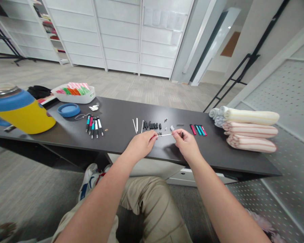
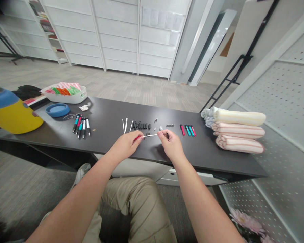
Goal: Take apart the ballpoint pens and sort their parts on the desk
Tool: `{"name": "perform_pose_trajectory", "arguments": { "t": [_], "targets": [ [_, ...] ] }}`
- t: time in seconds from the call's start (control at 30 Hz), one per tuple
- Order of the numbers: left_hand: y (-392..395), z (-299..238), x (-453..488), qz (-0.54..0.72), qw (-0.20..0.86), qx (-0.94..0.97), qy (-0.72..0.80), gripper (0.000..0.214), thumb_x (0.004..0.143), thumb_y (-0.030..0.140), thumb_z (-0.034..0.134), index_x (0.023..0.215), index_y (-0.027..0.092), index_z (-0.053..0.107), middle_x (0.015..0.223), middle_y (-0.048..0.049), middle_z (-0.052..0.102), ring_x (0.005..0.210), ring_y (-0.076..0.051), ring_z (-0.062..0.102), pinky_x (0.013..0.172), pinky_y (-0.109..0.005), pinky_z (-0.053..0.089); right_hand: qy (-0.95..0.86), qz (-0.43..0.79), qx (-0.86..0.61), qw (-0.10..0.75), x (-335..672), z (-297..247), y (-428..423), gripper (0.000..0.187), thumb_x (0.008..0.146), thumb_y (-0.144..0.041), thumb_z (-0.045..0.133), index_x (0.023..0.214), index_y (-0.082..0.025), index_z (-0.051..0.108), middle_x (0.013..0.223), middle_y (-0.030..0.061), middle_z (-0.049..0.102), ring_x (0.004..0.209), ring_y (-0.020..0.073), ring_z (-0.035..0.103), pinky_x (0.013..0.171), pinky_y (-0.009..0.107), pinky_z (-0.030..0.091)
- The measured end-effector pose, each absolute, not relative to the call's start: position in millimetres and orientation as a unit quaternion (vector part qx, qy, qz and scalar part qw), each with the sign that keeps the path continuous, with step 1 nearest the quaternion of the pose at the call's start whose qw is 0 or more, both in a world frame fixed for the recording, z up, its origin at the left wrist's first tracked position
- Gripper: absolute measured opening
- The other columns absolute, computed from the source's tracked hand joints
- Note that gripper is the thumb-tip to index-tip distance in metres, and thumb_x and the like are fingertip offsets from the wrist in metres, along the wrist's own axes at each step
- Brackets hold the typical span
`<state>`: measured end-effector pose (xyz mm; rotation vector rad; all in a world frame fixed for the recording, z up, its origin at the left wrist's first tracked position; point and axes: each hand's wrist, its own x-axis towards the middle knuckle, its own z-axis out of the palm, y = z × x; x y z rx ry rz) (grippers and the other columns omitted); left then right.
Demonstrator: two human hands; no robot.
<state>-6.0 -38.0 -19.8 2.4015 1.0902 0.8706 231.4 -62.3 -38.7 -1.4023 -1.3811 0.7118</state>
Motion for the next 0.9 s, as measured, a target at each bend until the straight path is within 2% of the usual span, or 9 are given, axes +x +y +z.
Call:
{"name": "perform_pose_trajectory", "arguments": {
  "t": [0.17, 0.43, 0.57, 0.9],
  "targets": [
    [-34.0, -18.5, -9.9, 0.352, 0.224, 0.788, 0.453, 0.022, 0.104, 0.034, 0.047, 0.099, 0.024, 0.066, 0.081, 0.0003, 0.069, 0.073, -0.018, 0.062, 0.067, -0.029, 0.039, -0.524, 0.29, -0.577, 0.555, 231.6, -39.2, -62.5, 0.047, 0.087, -0.068, 0.066, 0.09, -0.022, 0.065, 0.06, -0.0046, 0.045, 0.05, 0.0122, 0.035, 0.047, 0.027, 0.026],
    [-32.9, -16.4, -8.2, 0.323, 0.259, 0.78, 0.47, 0.036, 0.098, 0.051, 0.056, 0.084, 0.023, 0.073, 0.071, 0.0011, 0.068, 0.064, -0.016, 0.056, 0.061, -0.028, 0.033, -0.509, 0.306, -0.579, 0.559, 230.3, -39.5, -61.5, 0.047, 0.085, -0.069, 0.068, 0.089, -0.022, 0.065, 0.06, -0.0053, 0.043, 0.049, 0.0116, 0.032, 0.046, 0.027, 0.025],
    [-32.2, -15.9, -8.9, 0.32, 0.267, 0.781, 0.466, 0.037, 0.098, 0.05, 0.056, 0.082, 0.023, 0.074, 0.069, 0.0007, 0.068, 0.063, -0.016, 0.055, 0.059, -0.029, 0.032, -0.543, 0.296, -0.583, 0.526, 229.4, -38.7, -63.3, 0.048, 0.085, -0.069, 0.069, 0.088, -0.021, 0.067, 0.059, -0.0053, 0.042, 0.052, 0.0121, 0.033, 0.049, 0.027, 0.026],
    [-25.6, -16.5, -17.5, 0.395, 0.344, 0.73, 0.438, 0.033, 0.096, 0.048, 0.058, 0.092, 0.021, 0.077, 0.081, 0.0002, 0.074, 0.075, -0.018, 0.063, 0.067, -0.027, 0.043, -0.642, 0.25, -0.609, 0.394, 222.6, -30.7, -70.0, 0.046, 0.088, -0.064, 0.068, 0.089, -0.019, 0.076, 0.058, -0.0044, 0.042, 0.055, 0.0132, 0.035, 0.054, 0.028, 0.025]
  ]
}}
